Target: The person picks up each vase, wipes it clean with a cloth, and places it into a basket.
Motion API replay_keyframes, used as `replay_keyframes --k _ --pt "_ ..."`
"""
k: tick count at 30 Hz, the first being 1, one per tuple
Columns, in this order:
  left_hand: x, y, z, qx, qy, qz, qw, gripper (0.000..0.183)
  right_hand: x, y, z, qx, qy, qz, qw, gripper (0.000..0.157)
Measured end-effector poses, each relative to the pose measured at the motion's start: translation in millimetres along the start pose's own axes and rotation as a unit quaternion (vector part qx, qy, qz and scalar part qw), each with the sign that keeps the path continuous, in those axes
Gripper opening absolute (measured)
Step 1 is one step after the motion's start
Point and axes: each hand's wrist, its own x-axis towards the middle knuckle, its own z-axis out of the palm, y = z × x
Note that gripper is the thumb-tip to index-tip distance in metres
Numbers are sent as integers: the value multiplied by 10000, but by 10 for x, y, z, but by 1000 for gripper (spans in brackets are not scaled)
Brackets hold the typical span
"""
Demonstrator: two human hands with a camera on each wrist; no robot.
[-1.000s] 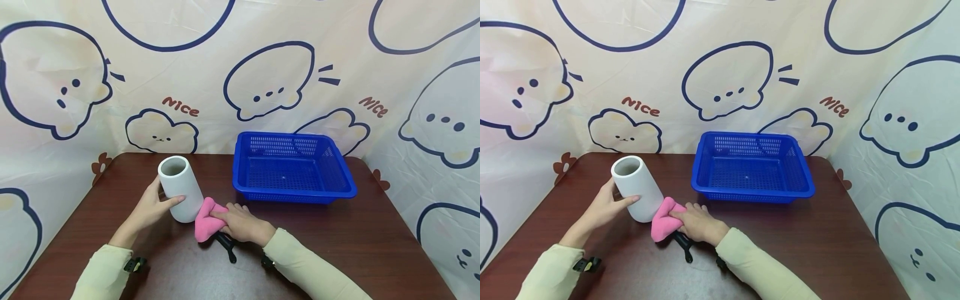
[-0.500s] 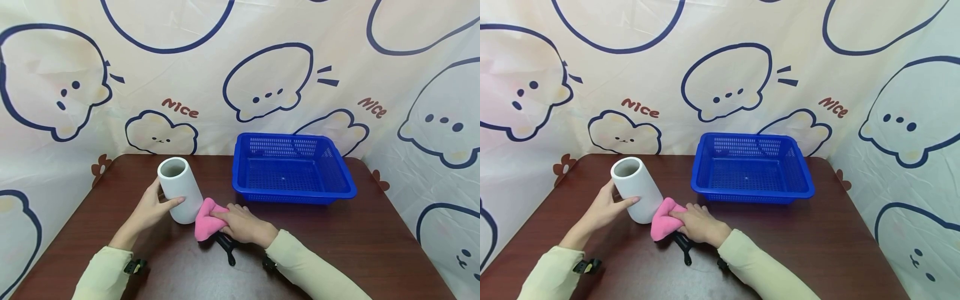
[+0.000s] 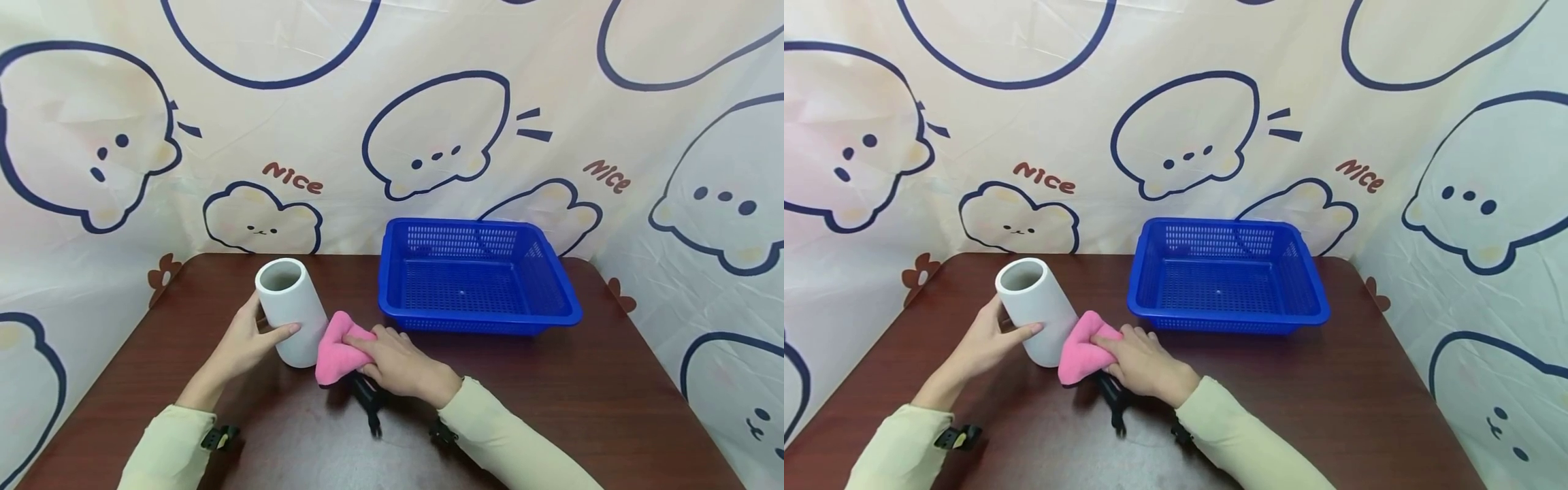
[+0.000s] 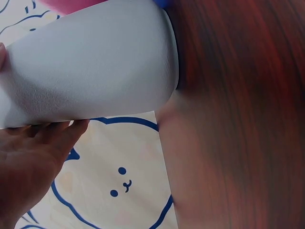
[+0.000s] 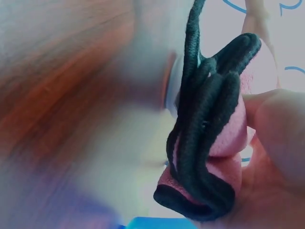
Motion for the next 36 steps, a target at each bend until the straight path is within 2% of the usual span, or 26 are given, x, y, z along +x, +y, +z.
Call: replay_keyframes --k 9,15,36 --pt "3 0 -4 -149 -11 -4 9999 78 -21 -40 -120 41 216 -118 9997 51" --pt "7 6 -8 22 2 4 10000 78 -38 -86 -210 -90 427 -282 9987 50" --pt "4 -4 -12 -48 -32 24 10000 79 -50 -203 -466 164 698 -301 9970 52"
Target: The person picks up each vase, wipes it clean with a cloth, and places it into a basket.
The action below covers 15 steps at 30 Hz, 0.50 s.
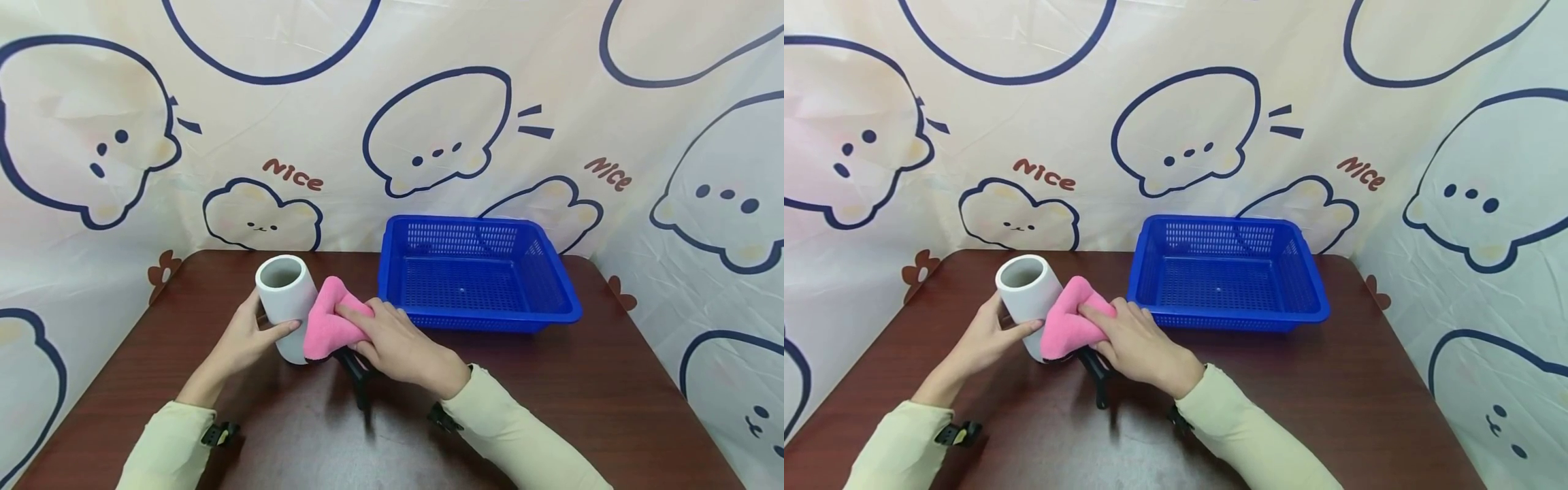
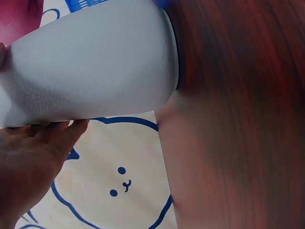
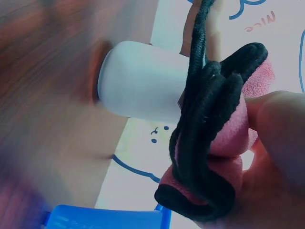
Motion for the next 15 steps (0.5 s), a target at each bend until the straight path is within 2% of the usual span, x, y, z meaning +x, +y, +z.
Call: replay_keyframes --k 8,15 --pt "10 -10 -6 -104 -45 -15 9999 80 50 -56 -78 38 15 19 10000 54" --pt "7 -6 -4 75 -6 30 10000 78 88 -99 -130 30 37 59 10000 57"
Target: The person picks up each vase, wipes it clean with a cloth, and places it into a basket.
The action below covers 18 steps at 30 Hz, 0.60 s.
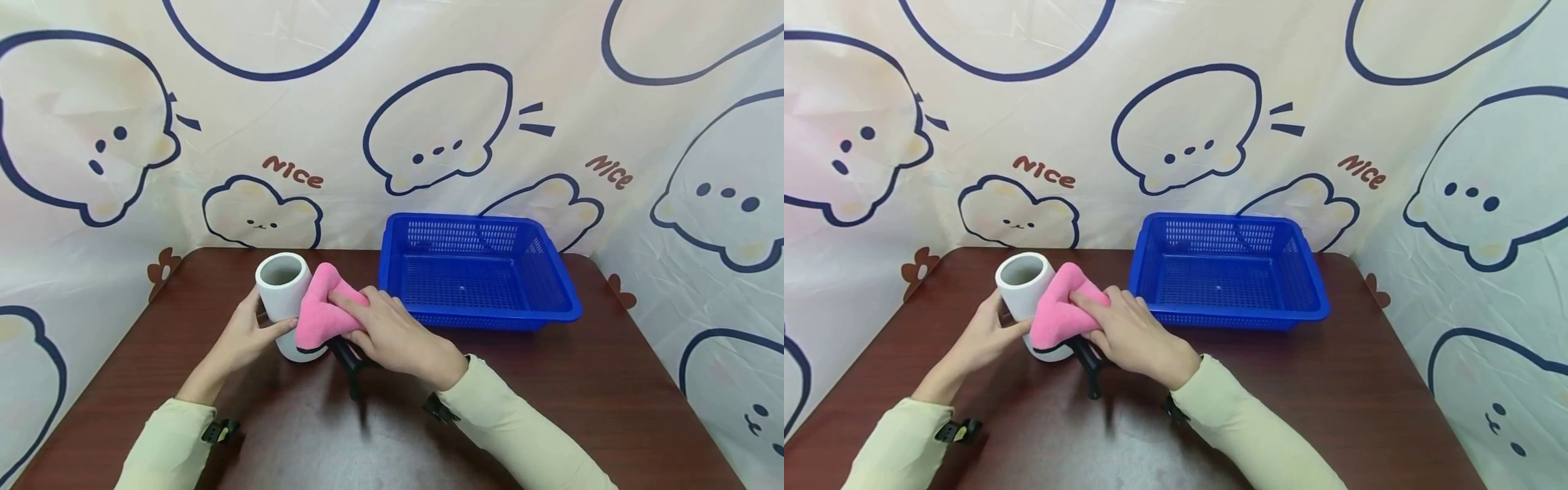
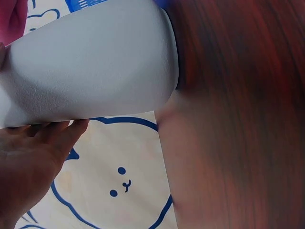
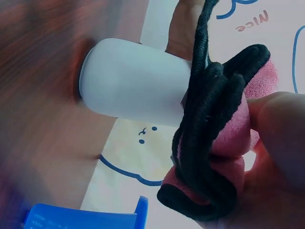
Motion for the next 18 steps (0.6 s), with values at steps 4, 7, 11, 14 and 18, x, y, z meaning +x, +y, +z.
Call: replay_keyframes --k 4,7,11,14,18 --pt "1 8 3 59 -8 -7 10000 76 23 -21 -15 -43 43 -28 10000 58" --pt "5 10 2 99 -25 -39 9999 75 46 -36 -24 -101 107 -89 9999 58" --pt "10 4 1 45 -9 26 10000 75 85 -54 -37 -126 135 -146 9997 58" --pt "9 3 2 -12 13 111 9999 74 107 -64 -40 -110 109 -141 9998 57" --pt "10 12 2 0 17 104 9999 74 125 -76 -39 -89 50 -114 9999 56"
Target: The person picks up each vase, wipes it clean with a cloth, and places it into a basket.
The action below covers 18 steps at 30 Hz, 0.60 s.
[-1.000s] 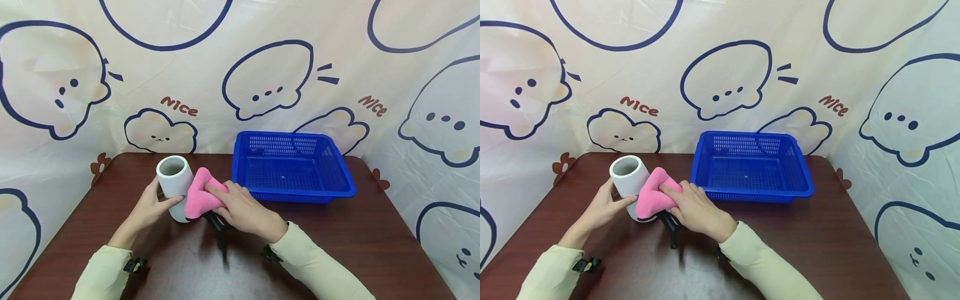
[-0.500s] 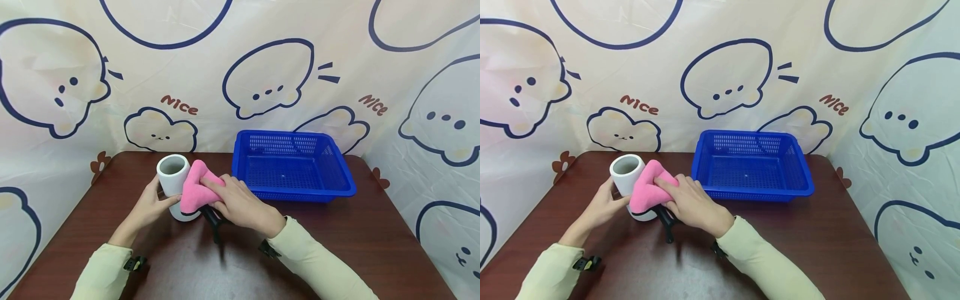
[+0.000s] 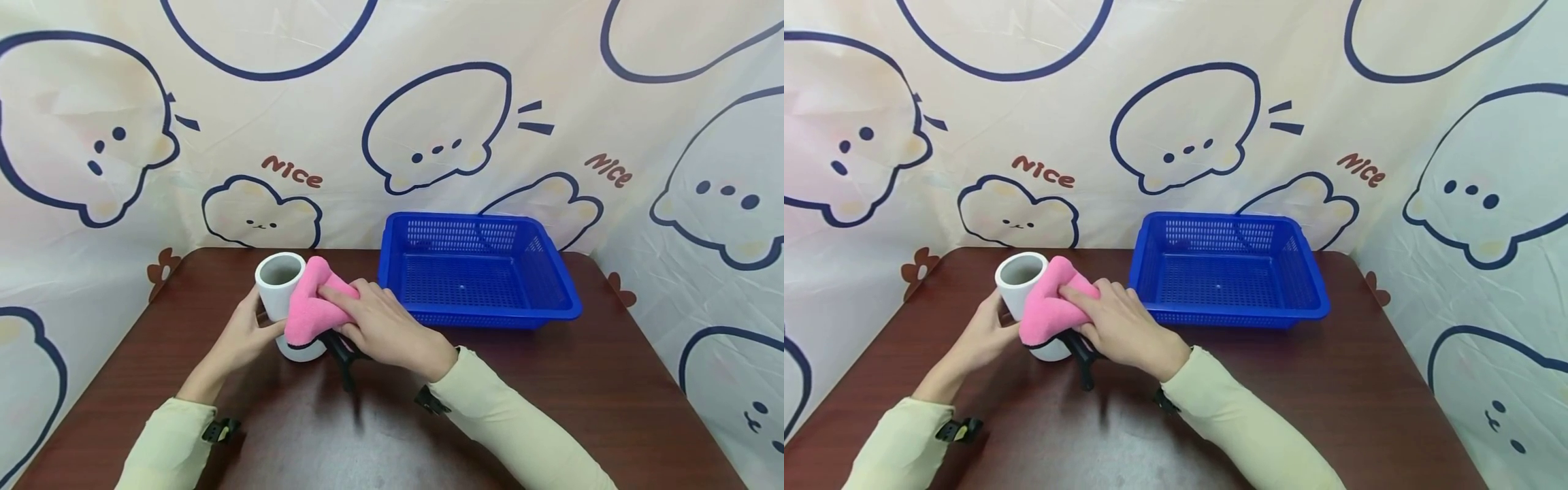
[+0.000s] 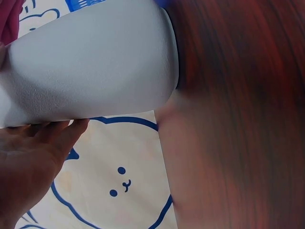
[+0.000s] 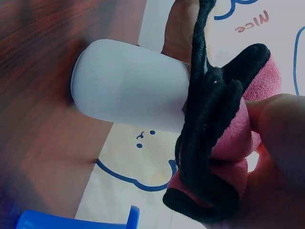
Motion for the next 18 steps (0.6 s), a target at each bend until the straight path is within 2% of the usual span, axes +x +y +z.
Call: replay_keyframes --k 8,18 --pt "0 -50 -6 101 -30 -33 9999 74 24 -10 6 -41 -107 16 9999 57" --pt "-18 -39 -8 165 -16 30 9999 74 27 -12 58 -5 -128 23 9999 58"
